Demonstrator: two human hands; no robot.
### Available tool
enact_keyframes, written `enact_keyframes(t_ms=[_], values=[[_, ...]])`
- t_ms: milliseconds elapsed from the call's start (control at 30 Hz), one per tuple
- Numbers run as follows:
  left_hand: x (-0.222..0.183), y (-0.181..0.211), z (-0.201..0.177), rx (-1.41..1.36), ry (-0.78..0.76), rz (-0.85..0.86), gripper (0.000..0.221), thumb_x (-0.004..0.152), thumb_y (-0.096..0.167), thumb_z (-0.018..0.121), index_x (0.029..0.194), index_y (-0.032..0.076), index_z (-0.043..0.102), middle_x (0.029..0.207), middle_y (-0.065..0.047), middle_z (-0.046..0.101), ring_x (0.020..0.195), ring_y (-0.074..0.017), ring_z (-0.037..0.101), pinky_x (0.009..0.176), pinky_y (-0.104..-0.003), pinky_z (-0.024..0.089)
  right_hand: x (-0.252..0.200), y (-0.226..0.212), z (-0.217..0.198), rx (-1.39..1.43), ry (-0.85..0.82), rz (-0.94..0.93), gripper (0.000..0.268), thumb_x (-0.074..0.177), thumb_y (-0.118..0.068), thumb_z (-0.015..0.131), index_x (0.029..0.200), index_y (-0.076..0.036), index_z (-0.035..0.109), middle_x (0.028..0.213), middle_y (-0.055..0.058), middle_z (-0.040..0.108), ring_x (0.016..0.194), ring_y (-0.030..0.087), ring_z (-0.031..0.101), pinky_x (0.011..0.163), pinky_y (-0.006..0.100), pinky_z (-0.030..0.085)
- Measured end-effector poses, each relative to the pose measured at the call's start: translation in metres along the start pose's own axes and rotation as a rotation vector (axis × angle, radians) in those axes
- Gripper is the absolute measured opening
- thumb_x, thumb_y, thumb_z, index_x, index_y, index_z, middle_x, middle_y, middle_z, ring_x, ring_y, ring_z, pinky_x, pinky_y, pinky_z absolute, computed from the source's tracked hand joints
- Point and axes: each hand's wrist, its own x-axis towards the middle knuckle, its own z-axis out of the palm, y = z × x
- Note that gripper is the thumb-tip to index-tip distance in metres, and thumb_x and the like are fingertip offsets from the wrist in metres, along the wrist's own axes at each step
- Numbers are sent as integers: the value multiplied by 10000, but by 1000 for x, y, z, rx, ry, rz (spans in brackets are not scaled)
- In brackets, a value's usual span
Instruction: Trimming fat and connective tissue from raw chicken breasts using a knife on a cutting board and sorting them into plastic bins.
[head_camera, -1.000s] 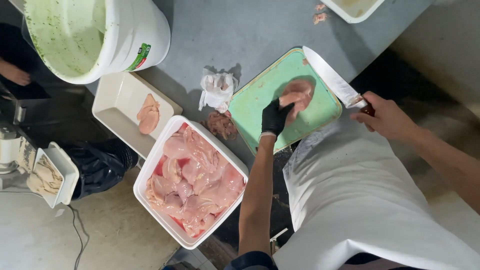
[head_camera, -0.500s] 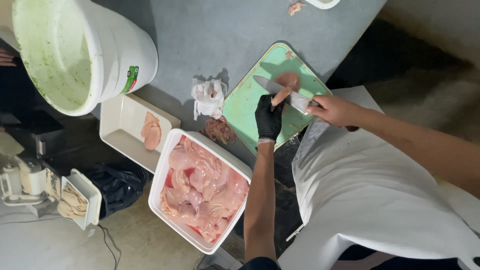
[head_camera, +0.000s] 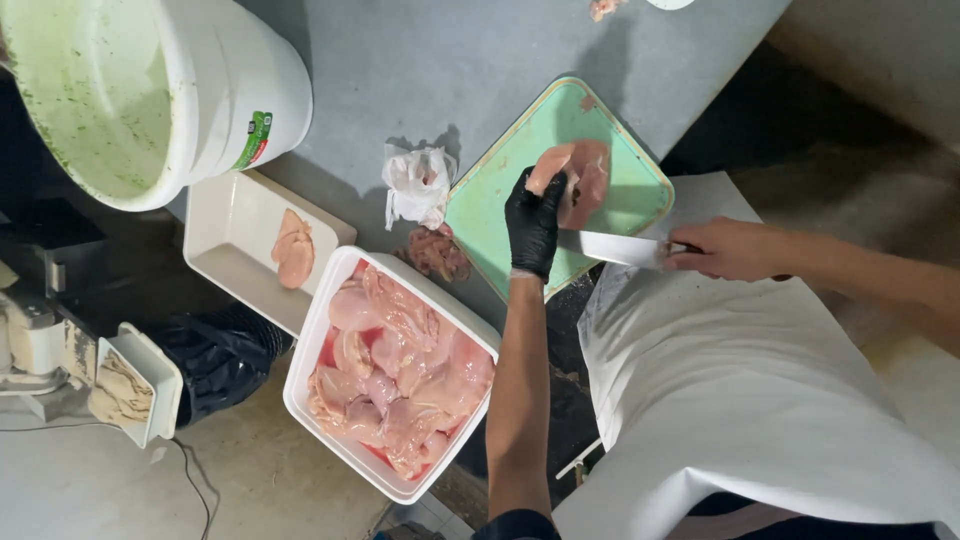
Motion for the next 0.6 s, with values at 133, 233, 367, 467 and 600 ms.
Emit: enact_keyframes(t_ms=[133, 233, 367, 467, 600], values=[[4, 3, -8, -207, 73, -64, 321, 984, 184, 755, 1293, 104, 715, 1208, -104, 762, 1073, -173, 703, 976, -373, 578, 37, -9, 16, -112, -45, -150, 364, 1066, -434, 505, 1239, -143, 638, 609, 76, 635, 496, 208, 610, 480, 353, 506], [13, -7, -41, -210, 241, -77, 536, 925, 144, 792, 1399, 0, 587, 1148, -197, 746, 920, -234, 728, 760, -350, 631, 38, -16, 32, -313, 22, -182, 423, 1080, -479, 434, 1328, -171, 586, 678, 82, 690, 558, 225, 668, 580, 376, 550], [-10, -15, -69, 841, 423, 260, 609, 934, 76, 716, 1510, 139, 529, 1370, -135, 687, 1217, -265, 696, 1016, -337, 610, -3, -25, 28, -561, 167, -27, 354, 1100, -474, 398, 1152, -176, 582, 735, 86, 700, 679, 252, 770, 695, 385, 619], [-22, -143, -75, 793, 152, 179, 1185, 718, 9, 806, 1686, 184, 144, 1584, -171, 456, 1365, -415, 545, 1001, -489, 535, 10, 12, 35, -519, 275, 26, 462, 1051, -599, 426, 1056, -151, 533, 852, 148, 732, 782, 425, 691, 633, 519, 476], [-63, -171, -58, 635, 125, 145, 868, 775, 184, 862, 1523, 62, 438, 1350, -166, 580, 947, -297, 716, 797, -469, 589, 4, 5, 37, -396, 271, 67, 455, 1074, -529, 457, 920, -102, 481, 663, 138, 645, 631, 373, 602, 597, 457, 384]])
